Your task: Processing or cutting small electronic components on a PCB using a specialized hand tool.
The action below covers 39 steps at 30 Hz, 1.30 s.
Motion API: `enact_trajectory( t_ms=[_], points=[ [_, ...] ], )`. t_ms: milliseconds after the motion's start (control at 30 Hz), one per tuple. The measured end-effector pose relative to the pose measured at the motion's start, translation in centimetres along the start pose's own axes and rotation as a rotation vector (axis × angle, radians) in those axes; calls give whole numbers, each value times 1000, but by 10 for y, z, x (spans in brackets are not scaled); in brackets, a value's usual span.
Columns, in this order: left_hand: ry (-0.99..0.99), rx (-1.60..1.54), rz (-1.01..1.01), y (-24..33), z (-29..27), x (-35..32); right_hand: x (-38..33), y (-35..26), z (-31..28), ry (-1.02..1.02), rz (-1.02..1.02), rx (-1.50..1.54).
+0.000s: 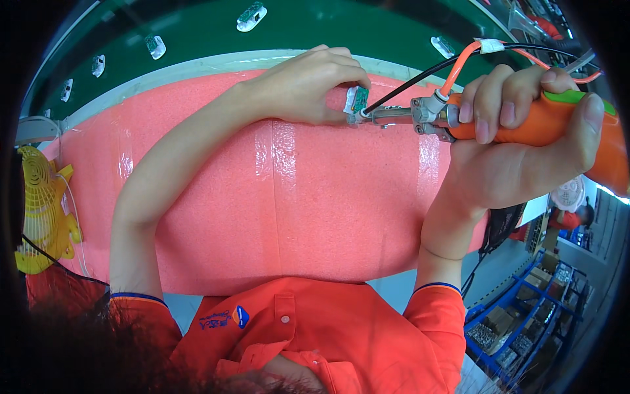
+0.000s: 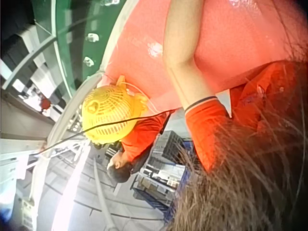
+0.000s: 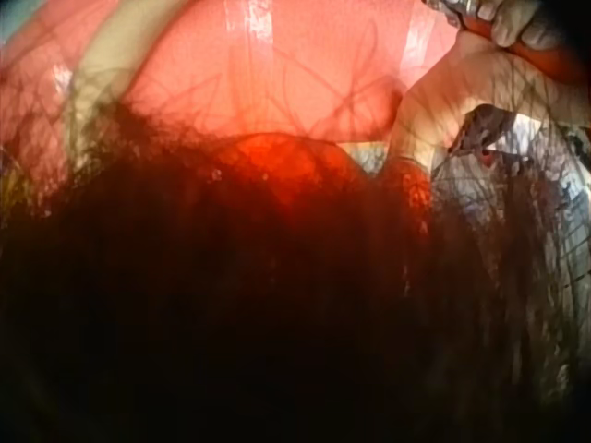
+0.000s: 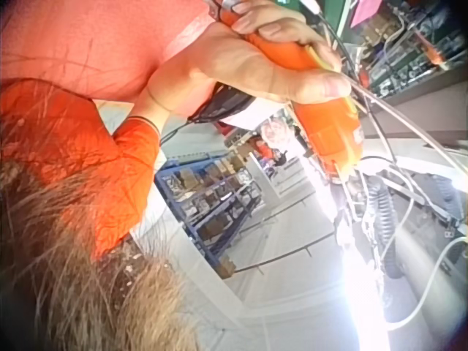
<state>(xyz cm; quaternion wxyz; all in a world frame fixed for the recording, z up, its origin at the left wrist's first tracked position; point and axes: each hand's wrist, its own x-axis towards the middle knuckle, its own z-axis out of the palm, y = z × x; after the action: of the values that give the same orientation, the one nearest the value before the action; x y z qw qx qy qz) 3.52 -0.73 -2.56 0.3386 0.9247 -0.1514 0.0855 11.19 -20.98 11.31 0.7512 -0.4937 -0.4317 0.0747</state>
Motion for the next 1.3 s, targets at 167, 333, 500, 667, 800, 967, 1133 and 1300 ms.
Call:
enact_trajectory(
  t_ms=[167,333,500,667,800,967,1133,1300],
  points=[
    [144,-154,110,-3,11,0,3,-2,-7,-28,-25,22],
    [91,-376,106,-2,13,2,4,-7,-21,-80,-90,30],
    [96,-406,104,-4,15,3,3,-7,-18,-50,-75,28],
    [102,-376,107,-2,16,3,0,-11,-17,-22,-92,-14],
    [115,-357,131,0,16,3,-1,-11,-11,23,-93,-36],
    [155,-293,181,0,18,3,-1,-11,-2,78,-66,-125],
    [162,-298,159,3,20,3,-2,-13,8,139,-39,-221],
    [134,-265,152,4,17,1,-1,-14,22,197,-10,-309]
  ],
)
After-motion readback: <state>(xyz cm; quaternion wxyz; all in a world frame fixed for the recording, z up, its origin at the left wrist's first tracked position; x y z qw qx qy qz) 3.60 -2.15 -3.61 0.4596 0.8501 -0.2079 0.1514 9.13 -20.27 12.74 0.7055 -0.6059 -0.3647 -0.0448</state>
